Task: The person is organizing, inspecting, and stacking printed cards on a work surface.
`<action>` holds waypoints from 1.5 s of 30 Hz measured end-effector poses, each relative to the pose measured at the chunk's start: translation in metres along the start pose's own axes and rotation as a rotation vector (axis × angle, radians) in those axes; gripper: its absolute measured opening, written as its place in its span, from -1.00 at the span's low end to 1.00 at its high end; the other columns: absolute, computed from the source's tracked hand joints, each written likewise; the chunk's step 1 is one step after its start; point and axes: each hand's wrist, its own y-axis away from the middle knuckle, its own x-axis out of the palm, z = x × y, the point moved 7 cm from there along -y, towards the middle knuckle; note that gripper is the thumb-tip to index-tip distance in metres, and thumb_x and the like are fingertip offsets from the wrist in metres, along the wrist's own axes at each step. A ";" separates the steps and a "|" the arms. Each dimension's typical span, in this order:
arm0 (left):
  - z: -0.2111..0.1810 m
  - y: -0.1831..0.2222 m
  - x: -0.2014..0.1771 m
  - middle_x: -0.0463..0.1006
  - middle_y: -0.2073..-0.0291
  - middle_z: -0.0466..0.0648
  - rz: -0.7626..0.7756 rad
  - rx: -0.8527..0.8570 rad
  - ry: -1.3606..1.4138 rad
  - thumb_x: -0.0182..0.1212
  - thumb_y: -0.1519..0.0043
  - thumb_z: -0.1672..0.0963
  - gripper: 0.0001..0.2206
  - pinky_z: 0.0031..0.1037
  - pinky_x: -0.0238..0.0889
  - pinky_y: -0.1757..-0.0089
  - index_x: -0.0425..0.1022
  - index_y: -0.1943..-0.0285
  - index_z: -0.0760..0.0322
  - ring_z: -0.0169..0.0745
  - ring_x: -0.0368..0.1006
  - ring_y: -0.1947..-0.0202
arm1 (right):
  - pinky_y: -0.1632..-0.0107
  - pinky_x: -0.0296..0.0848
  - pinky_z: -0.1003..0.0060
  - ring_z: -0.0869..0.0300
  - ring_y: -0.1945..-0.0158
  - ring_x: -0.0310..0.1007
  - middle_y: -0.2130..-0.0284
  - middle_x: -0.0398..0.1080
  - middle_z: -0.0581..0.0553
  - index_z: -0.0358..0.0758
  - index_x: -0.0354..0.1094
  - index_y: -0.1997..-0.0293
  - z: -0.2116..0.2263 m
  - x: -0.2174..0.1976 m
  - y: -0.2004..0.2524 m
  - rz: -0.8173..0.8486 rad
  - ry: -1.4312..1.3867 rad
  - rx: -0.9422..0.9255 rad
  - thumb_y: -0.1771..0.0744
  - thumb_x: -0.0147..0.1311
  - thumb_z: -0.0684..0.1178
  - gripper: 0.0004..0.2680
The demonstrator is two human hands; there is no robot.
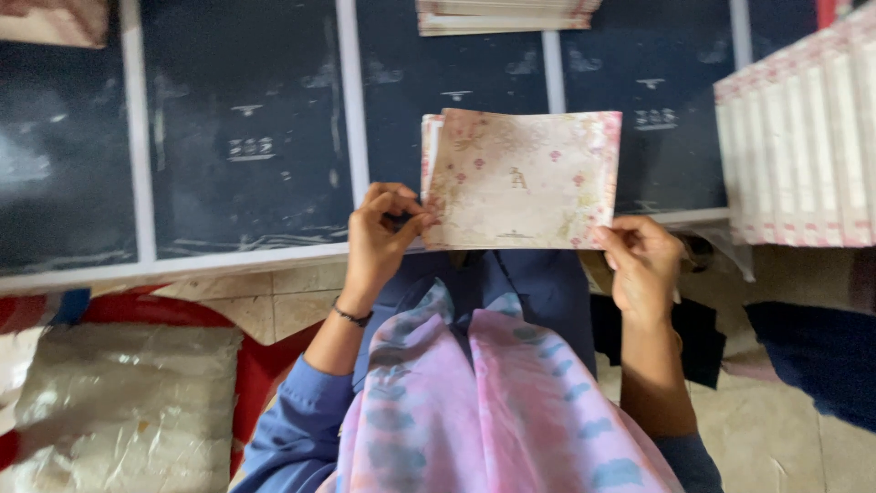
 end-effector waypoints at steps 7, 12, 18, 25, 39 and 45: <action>-0.006 0.003 0.003 0.55 0.14 -0.05 0.008 -0.069 -0.036 0.54 -0.13 0.17 -0.86 -0.65 0.23 0.34 0.64 0.26 0.26 -0.33 0.37 0.28 | 0.58 0.18 0.61 0.34 0.54 0.32 0.58 0.28 -0.09 -0.44 0.46 0.28 0.020 0.014 0.004 0.004 0.003 -0.056 -0.24 0.38 -0.37 -0.86; -0.005 0.004 0.001 0.55 0.16 -0.03 -0.006 -0.088 -0.061 0.54 -0.14 0.18 -0.86 -0.64 0.23 0.36 0.63 0.26 0.28 -0.32 0.35 0.28 | 0.59 0.20 0.61 0.34 0.56 0.30 0.60 0.29 -0.11 -0.48 0.46 0.30 0.035 0.026 0.009 0.005 0.043 -0.073 -0.24 0.38 -0.38 -0.87; -0.008 0.004 0.001 0.54 0.17 -0.01 -0.017 -0.078 -0.055 0.52 -0.17 0.18 -0.87 -0.60 0.22 0.38 0.63 0.25 0.30 -0.31 0.35 0.29 | 0.55 0.28 0.61 0.39 0.55 0.25 0.59 0.27 -0.06 -0.43 0.46 0.29 0.046 0.034 0.014 0.017 0.085 -0.106 -0.25 0.42 -0.31 -0.85; -0.006 0.005 0.002 0.53 0.15 0.01 -0.012 -0.037 -0.067 0.50 -0.19 0.19 -0.86 -0.57 0.21 0.39 0.58 0.24 0.32 -0.24 0.34 0.27 | 0.45 0.34 0.58 0.40 0.50 0.24 0.54 0.29 -0.07 -0.42 0.44 0.26 0.058 0.035 0.021 0.011 0.166 -0.207 -0.26 0.43 -0.29 -0.83; -0.009 -0.011 -0.004 0.37 -0.07 0.05 0.127 -0.058 -0.158 0.44 -0.25 0.12 -0.71 -0.45 0.32 0.33 0.64 -0.17 0.08 -0.14 0.30 0.23 | 0.42 0.40 0.51 0.35 0.49 0.30 0.41 0.28 -0.11 -0.39 0.53 0.18 0.090 0.046 0.032 0.094 0.369 -0.429 -0.30 0.38 -0.30 -0.89; 0.004 -0.047 -0.006 0.45 0.00 -0.02 0.182 -0.015 -0.238 0.56 -0.10 -0.01 -0.58 -0.33 0.43 0.26 0.66 -0.17 -0.07 -0.15 0.45 0.30 | 0.42 0.44 0.39 0.20 0.50 0.37 0.40 0.30 -0.14 -0.36 0.59 0.14 0.101 0.047 0.033 0.119 0.505 -0.571 -0.29 0.42 -0.33 -0.86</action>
